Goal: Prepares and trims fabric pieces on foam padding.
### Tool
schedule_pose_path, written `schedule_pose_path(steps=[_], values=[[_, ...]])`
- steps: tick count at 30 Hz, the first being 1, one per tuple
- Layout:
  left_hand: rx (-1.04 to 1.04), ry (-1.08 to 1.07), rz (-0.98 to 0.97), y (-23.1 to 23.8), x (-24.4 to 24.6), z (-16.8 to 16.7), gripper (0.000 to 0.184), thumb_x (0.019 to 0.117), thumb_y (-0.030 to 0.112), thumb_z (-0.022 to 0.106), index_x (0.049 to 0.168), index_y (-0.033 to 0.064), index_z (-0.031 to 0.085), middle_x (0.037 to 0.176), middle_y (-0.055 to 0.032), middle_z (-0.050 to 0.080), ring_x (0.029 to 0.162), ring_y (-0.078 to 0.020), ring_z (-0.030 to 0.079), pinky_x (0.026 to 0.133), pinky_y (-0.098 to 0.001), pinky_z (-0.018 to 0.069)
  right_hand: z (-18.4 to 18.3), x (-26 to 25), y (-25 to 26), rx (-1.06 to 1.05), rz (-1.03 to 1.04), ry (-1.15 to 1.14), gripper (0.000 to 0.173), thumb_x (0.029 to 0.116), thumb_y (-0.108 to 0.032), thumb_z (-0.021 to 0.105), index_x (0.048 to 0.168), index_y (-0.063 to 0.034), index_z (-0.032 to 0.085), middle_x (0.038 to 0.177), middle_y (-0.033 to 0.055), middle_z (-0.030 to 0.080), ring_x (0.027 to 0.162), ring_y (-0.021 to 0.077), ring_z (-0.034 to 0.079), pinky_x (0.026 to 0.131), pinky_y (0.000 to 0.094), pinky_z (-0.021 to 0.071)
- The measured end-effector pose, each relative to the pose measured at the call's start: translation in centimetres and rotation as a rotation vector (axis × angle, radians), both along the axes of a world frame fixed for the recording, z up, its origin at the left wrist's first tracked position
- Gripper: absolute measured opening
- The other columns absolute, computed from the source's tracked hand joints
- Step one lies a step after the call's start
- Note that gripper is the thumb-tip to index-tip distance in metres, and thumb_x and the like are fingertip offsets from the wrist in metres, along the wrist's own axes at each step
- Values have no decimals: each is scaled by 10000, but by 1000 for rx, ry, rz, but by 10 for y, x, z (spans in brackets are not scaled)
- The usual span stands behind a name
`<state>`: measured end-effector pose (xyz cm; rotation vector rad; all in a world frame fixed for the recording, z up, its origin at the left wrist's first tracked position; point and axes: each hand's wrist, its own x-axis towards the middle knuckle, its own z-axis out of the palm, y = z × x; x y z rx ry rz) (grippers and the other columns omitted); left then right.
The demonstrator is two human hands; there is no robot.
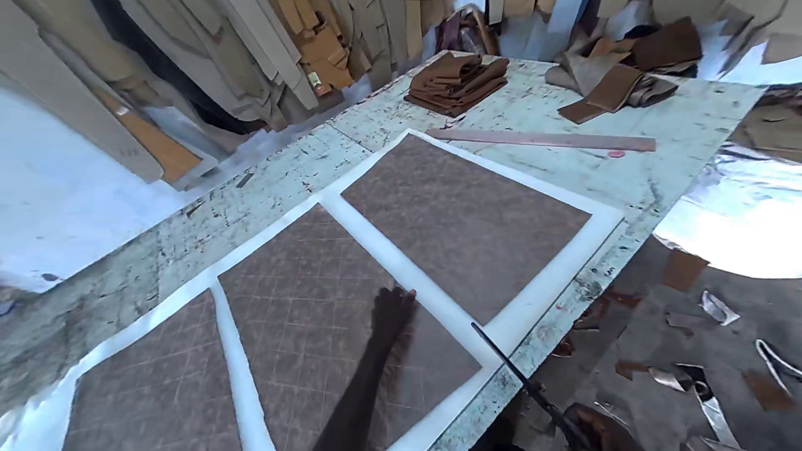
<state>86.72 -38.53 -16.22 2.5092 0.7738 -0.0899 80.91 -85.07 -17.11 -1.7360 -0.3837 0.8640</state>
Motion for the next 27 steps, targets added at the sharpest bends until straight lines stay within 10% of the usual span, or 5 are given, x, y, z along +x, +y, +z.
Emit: schedule_pose_path(steps=[6,14,19,27], values=[[-281,-38,-208,-98,-83,1,549,1000,593,516,1225,129,705,1176,-102,646,1080,-227,642,957,-429,553,-1,41,13,71,-44,31,278,826,-167,815,1010,-64,633,756,8,620,602,109,573,544,299,500],[18,-173,53,5,-29,12,534,997,497,608,1345,93,642,1462,-205,507,1313,-470,478,998,-693,431,17,57,38,9,-58,-4,269,800,-169,805,975,-67,630,747,12,643,615,130,616,562,319,538],[20,69,96,39,15,8,378,990,347,626,1264,90,667,1369,-241,545,1267,-465,530,953,-658,493,17,72,43,-6,-15,-10,281,793,-157,813,984,-56,633,756,20,653,628,134,630,576,318,553],[-333,-46,-111,-108,-56,6,500,980,482,622,1282,86,668,1209,-148,655,1132,-277,634,1015,-461,517,1,166,42,-22,227,-52,267,804,-118,792,990,-19,628,763,47,643,624,155,609,569,350,533]])
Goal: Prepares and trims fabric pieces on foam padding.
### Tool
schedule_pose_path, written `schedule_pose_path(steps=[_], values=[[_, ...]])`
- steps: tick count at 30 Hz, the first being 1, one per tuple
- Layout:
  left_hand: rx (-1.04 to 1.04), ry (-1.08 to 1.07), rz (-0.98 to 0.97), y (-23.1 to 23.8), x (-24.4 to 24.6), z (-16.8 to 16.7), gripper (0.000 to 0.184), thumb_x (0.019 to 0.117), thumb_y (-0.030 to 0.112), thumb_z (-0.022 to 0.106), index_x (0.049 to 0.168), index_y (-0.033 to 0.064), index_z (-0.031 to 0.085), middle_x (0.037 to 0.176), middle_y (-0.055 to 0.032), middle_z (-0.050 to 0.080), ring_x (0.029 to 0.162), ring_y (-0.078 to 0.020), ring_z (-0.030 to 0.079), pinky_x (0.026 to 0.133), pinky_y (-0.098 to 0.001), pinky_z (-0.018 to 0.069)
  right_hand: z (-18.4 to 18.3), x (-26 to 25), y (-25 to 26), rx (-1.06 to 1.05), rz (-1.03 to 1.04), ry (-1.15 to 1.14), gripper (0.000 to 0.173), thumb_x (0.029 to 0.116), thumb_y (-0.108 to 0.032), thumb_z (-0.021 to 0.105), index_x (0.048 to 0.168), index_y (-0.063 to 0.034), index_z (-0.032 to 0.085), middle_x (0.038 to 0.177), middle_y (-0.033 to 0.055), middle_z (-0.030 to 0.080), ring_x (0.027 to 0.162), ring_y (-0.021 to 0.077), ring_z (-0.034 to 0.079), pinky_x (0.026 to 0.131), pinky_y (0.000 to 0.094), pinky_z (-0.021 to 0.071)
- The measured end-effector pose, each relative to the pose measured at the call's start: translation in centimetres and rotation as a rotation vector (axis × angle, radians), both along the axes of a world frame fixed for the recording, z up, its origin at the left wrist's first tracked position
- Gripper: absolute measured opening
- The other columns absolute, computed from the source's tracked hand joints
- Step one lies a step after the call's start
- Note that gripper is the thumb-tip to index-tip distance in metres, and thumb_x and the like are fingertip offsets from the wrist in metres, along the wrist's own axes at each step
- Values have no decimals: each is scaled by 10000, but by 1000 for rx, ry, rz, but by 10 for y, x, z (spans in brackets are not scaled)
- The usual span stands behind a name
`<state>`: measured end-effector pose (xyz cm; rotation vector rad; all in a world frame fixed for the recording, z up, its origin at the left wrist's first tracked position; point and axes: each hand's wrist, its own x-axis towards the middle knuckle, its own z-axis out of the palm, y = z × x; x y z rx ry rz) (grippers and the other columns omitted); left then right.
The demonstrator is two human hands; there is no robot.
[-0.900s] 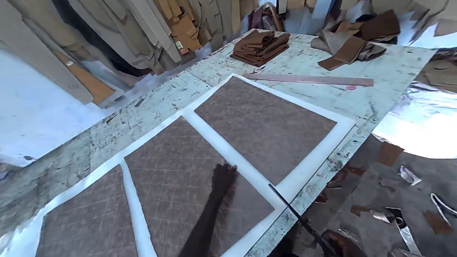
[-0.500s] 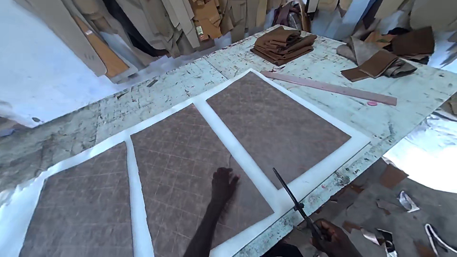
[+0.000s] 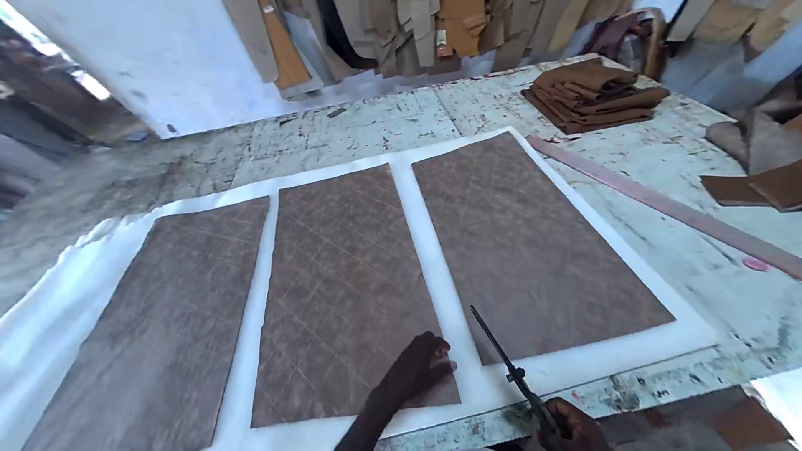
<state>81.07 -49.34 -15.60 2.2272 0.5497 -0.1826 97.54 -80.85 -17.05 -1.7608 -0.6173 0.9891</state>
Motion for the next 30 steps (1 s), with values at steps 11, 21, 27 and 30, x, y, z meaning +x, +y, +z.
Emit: schedule_pose_path(steps=[11,21,27,30], values=[[364,41,155,-82,-45,-32,330,945,437,668,1190,221,715,1231,-42,648,1163,-275,593,952,-485,505,-10,200,-39,-190,-132,-395,325,802,-153,775,1060,0,647,813,115,645,676,244,617,603,482,531],[424,-157,172,-54,-44,-13,267,1065,295,504,1122,154,723,1072,-51,703,1053,-212,665,935,-407,547,-35,322,-103,-448,-318,-594,346,888,-191,763,1076,72,640,920,269,664,811,414,649,750,655,521],[362,-197,121,-30,-38,26,317,1083,350,480,1140,153,723,1036,-36,691,1022,-169,656,931,-364,544,-41,333,-112,-572,-374,-672,365,891,-219,750,1075,76,638,1022,311,657,966,468,640,846,681,493],[211,11,-37,-40,-38,12,363,1081,386,468,1210,135,697,1130,-97,684,1094,-250,656,980,-448,531,-43,328,-108,-610,-368,-691,384,883,-259,750,1082,51,644,1028,301,667,975,469,649,839,689,493]])
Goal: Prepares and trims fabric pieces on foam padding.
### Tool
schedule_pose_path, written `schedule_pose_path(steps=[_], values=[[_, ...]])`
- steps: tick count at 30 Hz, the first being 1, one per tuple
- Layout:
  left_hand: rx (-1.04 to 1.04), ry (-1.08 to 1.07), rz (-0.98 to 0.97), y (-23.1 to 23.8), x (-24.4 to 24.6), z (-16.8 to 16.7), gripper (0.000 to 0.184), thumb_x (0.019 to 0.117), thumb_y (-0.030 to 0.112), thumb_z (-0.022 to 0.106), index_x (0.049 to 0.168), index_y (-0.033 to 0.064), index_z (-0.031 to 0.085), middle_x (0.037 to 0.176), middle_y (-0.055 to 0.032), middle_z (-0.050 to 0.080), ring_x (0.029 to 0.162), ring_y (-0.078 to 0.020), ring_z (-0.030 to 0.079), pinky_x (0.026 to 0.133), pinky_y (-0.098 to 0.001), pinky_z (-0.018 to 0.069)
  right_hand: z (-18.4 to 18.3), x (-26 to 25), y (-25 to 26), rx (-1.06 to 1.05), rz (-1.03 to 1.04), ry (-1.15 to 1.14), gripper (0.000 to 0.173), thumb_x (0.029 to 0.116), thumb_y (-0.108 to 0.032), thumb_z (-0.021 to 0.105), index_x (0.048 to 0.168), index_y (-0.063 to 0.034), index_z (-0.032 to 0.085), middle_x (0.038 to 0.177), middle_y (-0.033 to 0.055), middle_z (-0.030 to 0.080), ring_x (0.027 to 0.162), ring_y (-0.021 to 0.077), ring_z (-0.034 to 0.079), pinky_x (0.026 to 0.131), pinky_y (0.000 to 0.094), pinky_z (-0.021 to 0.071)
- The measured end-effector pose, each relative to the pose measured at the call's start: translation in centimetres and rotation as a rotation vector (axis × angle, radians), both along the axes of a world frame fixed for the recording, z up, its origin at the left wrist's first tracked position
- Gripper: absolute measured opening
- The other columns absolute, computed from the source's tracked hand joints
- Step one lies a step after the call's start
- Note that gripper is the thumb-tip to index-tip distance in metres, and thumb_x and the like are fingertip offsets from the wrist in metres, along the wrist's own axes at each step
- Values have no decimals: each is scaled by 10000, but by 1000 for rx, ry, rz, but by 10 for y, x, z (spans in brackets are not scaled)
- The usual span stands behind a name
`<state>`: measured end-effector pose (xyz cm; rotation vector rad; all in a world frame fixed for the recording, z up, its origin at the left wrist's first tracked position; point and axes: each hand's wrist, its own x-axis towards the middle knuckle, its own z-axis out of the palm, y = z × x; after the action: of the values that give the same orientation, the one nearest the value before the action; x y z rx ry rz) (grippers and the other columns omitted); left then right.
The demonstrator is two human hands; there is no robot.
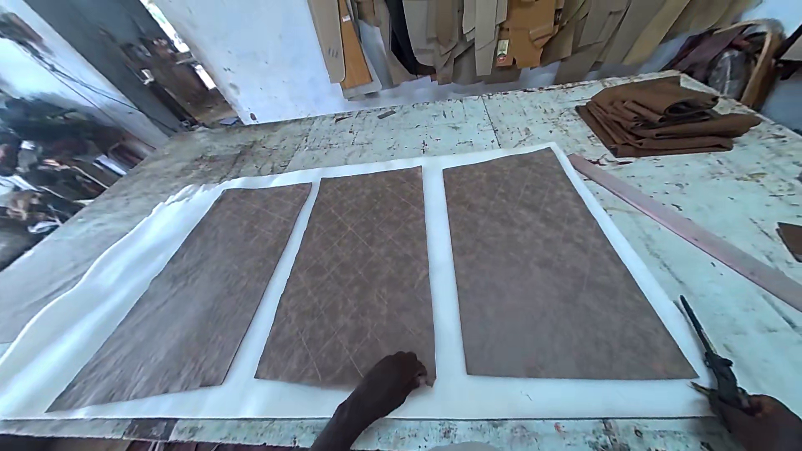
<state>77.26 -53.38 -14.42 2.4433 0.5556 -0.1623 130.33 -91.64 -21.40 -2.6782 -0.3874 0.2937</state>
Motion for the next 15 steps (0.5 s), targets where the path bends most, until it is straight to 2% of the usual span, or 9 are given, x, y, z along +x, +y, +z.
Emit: schedule_pose_path(steps=[3,5,7,9,12,15], values=[[-111,50,48,9,5,-9,410,1046,447,527,1256,133,685,1176,-96,684,1099,-232,661,1012,-448,525,0,-5,0,-61,38,-6,446,886,-327,722,1130,37,639,1069,296,674,1018,479,653,857,696,494],[-1,-30,150,34,21,-5,407,1052,418,516,1286,130,683,1234,-94,676,1166,-232,638,1057,-435,500,2,-9,0,-84,75,19,476,881,-322,710,1178,38,619,1075,303,668,1017,484,649,855,707,487],[142,-84,253,70,44,-7,407,1042,408,543,1325,143,667,1337,-91,632,1262,-279,579,1076,-505,470,4,-9,-1,-105,96,34,506,877,-320,708,1217,42,609,1103,308,666,1041,489,645,872,719,480],[210,-44,404,103,68,-8,445,1017,410,601,1381,156,629,1435,-115,554,1325,-354,513,1054,-598,452,5,-8,1,-116,107,37,512,861,-338,706,1206,31,621,1113,290,667,1047,473,643,874,705,483],[275,-20,547,126,92,-24,456,1009,471,598,1328,150,658,1384,-168,560,1285,-416,514,974,-638,475,6,-4,-7,-30,90,31,445,862,-306,715,1136,38,647,1080,280,670,1011,442,648,879,671,489],[305,-2,536,101,104,-33,413,998,471,605,1217,133,701,1302,-156,594,1229,-390,548,952,-600,501,6,7,-26,128,84,11,393,888,-241,722,1112,74,652,1036,285,665,953,418,641,871,635,496]])
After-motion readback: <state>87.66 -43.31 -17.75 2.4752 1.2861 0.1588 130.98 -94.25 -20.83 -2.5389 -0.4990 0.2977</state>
